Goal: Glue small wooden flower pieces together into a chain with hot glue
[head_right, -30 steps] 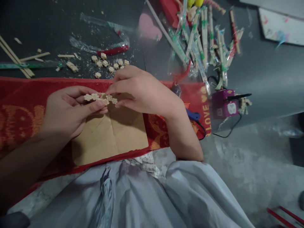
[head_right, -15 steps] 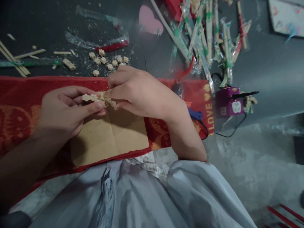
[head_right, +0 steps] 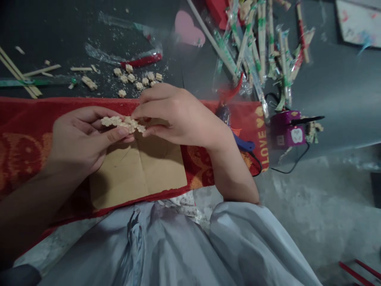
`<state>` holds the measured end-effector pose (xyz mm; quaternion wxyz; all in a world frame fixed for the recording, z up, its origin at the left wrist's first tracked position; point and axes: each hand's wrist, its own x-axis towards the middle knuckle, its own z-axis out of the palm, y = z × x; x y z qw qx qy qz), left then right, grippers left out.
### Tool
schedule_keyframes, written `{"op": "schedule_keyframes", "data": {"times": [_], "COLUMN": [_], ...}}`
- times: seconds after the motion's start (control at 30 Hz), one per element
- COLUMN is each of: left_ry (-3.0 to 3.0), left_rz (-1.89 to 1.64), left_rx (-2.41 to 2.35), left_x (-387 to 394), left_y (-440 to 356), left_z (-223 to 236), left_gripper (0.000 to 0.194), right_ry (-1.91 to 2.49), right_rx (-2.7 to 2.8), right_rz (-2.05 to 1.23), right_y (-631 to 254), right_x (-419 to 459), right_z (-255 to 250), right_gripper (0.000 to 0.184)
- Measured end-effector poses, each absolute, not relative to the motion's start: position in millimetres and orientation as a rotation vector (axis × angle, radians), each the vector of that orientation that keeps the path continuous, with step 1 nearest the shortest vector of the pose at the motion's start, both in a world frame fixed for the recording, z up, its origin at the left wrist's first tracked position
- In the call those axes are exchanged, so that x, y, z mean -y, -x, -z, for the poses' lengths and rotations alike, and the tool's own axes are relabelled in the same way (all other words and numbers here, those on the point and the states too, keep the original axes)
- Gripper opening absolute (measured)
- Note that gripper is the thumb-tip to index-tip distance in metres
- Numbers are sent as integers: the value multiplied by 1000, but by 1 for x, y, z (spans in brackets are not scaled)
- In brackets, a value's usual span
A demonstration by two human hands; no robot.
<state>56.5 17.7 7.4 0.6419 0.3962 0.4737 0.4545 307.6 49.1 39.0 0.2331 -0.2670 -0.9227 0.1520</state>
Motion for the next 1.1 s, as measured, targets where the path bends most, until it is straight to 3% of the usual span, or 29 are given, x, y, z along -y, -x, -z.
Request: {"op": "schedule_keyframes", "data": {"times": [0.17, 0.37, 0.67, 0.93, 1.1], "left_ry": [-916, -893, -896, -900, -909], "left_rz": [-1066, -1030, -1029, -1036, -1080], "left_rx": [-1010, -985, -1019, -1093, -1118], "left_x": [-16, -17, -17, -17, -18], "left_y": [-55, -54, -52, -55, -58], "left_z": [-6, -8, -6, -10, -8], "left_gripper": [49, 51, 46, 46, 48], "right_ry": [647, 598, 654, 611, 751], "right_rx": [2422, 2345, 2418, 2493, 2489], "right_rz": [-567, -625, -543, -415, -469], "right_y": [-308, -309, -307, -305, -306], "right_x": [-51, -53, -50, -55, -51], "right_z": [-39, -32, -35, -29, -31], "right_gripper": [23, 46, 23, 35, 30]}}
